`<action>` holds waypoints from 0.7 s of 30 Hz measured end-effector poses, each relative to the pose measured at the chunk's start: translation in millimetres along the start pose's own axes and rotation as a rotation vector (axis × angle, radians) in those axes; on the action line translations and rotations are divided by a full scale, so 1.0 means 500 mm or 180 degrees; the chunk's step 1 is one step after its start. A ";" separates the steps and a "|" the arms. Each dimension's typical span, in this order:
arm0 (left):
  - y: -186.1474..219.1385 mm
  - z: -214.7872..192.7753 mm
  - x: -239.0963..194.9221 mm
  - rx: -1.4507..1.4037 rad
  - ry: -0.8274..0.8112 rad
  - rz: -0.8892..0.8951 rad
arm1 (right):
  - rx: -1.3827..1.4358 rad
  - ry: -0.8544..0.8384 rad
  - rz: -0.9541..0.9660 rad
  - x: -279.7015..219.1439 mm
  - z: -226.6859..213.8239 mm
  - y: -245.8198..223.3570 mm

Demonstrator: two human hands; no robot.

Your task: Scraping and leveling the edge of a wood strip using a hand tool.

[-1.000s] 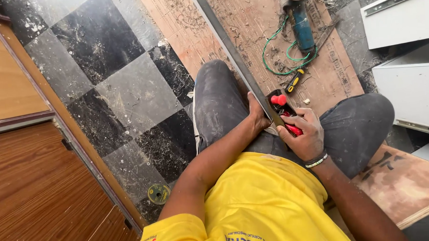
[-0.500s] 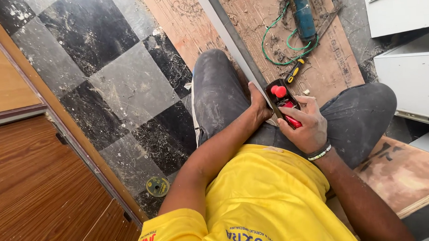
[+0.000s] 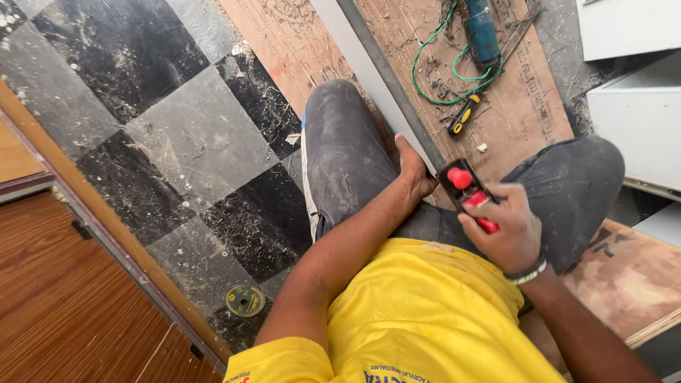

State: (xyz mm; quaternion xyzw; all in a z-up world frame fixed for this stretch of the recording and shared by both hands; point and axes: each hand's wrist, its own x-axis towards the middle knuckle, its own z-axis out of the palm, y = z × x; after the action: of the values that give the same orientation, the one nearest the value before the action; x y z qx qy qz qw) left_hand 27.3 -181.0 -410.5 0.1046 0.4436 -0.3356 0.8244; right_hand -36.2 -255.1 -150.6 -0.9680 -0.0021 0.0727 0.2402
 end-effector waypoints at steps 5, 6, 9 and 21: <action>-0.007 -0.013 0.004 -0.0029 -0.0080 -0.0419 | 0.0014 0.0177 -0.0055 0.074 0.021 -0.034; -0.011 -0.019 0.011 -0.0035 -0.0079 -0.0430 | 0.0006 0.0170 -0.0049 0.114 0.031 -0.044; 0.000 -0.007 -0.020 -0.0211 -0.0694 0.0176 | -0.0043 0.0230 -0.0473 0.245 0.061 -0.092; -0.003 -0.021 -0.010 0.0498 0.0468 -0.0029 | 0.1079 -0.0095 -0.0693 0.405 0.107 -0.115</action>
State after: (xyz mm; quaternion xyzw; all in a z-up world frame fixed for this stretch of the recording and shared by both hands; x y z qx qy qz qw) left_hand 17.3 -174.9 -412.3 0.1910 0.4758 -0.3644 0.7774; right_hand 158.1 -171.6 -198.7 -0.9066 -0.0981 0.0600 0.4061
